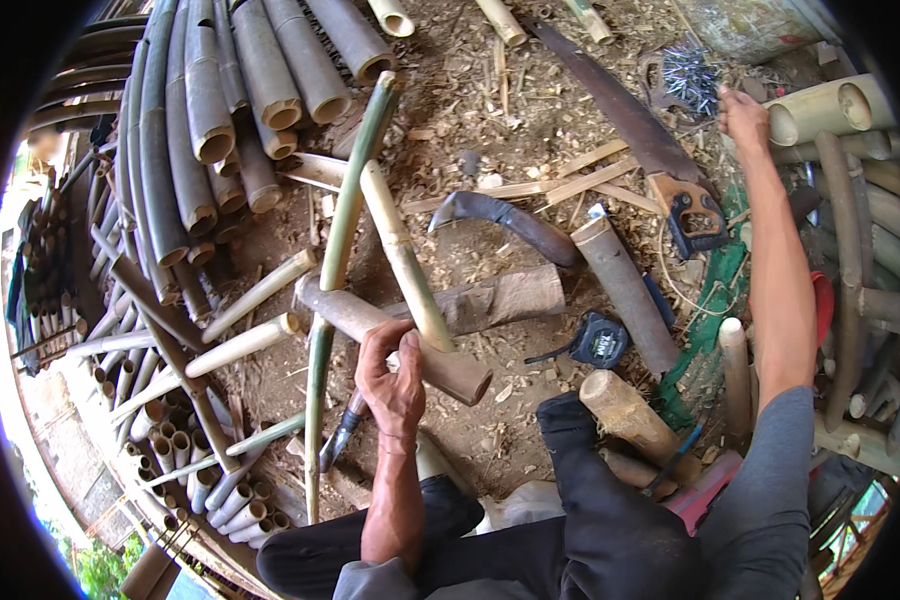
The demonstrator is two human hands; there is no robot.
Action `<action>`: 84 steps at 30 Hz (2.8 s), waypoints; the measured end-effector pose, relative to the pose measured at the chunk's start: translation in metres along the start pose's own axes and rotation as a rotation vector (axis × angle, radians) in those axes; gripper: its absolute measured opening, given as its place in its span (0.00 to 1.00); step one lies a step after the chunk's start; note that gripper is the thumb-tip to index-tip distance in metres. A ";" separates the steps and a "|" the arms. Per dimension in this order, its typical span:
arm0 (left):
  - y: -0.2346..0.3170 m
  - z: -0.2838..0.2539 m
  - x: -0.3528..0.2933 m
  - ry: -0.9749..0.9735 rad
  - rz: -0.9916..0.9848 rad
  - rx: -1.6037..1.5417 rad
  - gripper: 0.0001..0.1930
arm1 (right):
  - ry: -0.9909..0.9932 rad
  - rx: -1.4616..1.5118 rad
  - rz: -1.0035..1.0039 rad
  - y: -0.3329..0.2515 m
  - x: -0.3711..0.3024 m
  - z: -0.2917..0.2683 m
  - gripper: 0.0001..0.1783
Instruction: The person sits on the ground and assembles a bamboo structure. They use a hammer to drive bamboo dowels into pre-cut holes in bamboo poles, securing the joints. The person also uses a hand saw to cut a bamboo pole to length and a knife to smooth the cut end before fitting it into the assembly.
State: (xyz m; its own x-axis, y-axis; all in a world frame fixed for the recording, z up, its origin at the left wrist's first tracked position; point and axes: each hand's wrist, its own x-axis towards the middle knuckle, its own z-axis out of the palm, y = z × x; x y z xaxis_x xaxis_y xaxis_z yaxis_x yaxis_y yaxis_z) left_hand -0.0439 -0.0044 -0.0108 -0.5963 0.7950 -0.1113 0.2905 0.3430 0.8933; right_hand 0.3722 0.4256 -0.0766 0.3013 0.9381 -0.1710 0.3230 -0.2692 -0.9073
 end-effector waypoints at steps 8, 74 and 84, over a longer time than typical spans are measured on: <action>0.018 0.007 -0.019 -0.155 0.117 -0.020 0.13 | 0.115 -0.100 -0.140 -0.055 -0.072 -0.031 0.13; -0.013 -0.007 0.041 -0.467 0.264 0.444 0.11 | -1.093 0.070 0.350 -0.070 -0.393 0.032 0.33; -0.020 -0.002 0.042 -0.414 0.356 0.464 0.06 | -1.010 -0.020 0.189 -0.064 -0.381 0.049 0.30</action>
State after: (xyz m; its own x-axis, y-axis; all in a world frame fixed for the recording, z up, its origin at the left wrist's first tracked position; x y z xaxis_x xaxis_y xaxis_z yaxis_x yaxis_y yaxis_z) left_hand -0.0766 0.0209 -0.0326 -0.0997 0.9913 -0.0857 0.7577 0.1314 0.6392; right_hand 0.1927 0.0957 0.0281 -0.5438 0.6230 -0.5623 0.3663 -0.4266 -0.8269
